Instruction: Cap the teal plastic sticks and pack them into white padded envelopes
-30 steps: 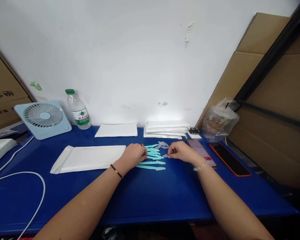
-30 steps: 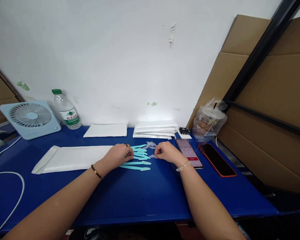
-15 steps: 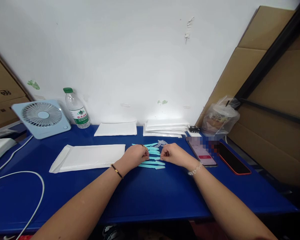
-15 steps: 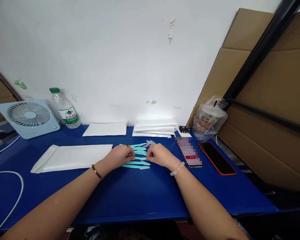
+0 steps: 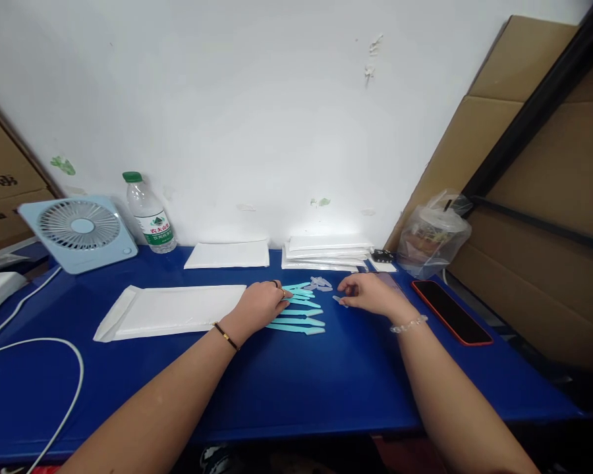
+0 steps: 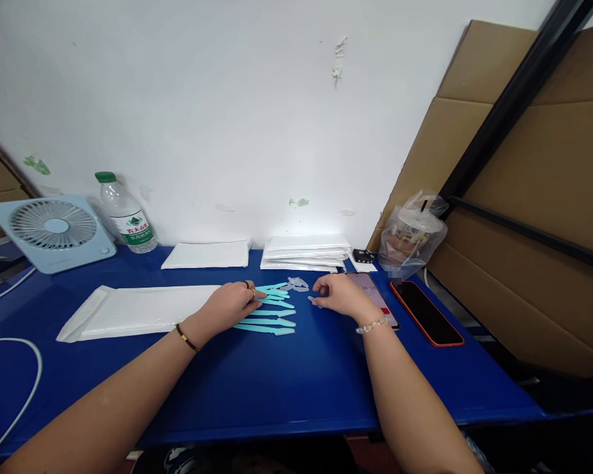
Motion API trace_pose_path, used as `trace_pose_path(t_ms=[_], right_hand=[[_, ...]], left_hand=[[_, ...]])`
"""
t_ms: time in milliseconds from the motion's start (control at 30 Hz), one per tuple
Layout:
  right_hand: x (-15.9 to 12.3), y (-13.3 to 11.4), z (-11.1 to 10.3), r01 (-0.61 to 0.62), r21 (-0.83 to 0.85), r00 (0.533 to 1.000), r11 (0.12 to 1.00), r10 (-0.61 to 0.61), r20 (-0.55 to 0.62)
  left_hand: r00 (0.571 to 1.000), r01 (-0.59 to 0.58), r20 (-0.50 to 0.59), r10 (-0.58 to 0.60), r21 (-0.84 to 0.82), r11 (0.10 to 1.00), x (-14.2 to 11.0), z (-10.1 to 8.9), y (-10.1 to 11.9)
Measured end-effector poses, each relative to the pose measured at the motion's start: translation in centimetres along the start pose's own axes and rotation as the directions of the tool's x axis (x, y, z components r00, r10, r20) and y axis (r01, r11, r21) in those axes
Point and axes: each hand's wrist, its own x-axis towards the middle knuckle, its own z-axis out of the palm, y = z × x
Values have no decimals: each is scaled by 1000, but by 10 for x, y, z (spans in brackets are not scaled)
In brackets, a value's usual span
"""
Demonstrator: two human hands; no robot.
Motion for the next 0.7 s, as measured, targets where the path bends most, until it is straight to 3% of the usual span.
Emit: trace_pose_path(t_ms=[133, 300, 433, 500, 600, 700], right_hand=[[5, -6, 14, 55, 21, 998, 998, -56, 36], [8, -4, 18, -27, 186, 997, 982, 12, 80], [10, -3, 20, -155, 532, 987, 832, 104, 125], [11, -4, 21, -180, 618, 981, 766, 96, 168], [12, -2, 21, -191, 509, 975, 840, 104, 194], [11, 3, 18, -155, 326, 984, 933, 116, 134]], left_hand=[[999, -13, -35, 13, -10, 1000, 1, -1, 3], [997, -76, -16, 76, 35, 996, 2, 2, 8], [996, -73, -41, 73, 21, 997, 3, 7, 6], [998, -39, -40, 39, -11, 999, 4, 9, 4], [1000, 18, -18, -19, -51, 999, 6, 8, 4], [999, 33, -6, -33, -67, 997, 6, 6, 5]])
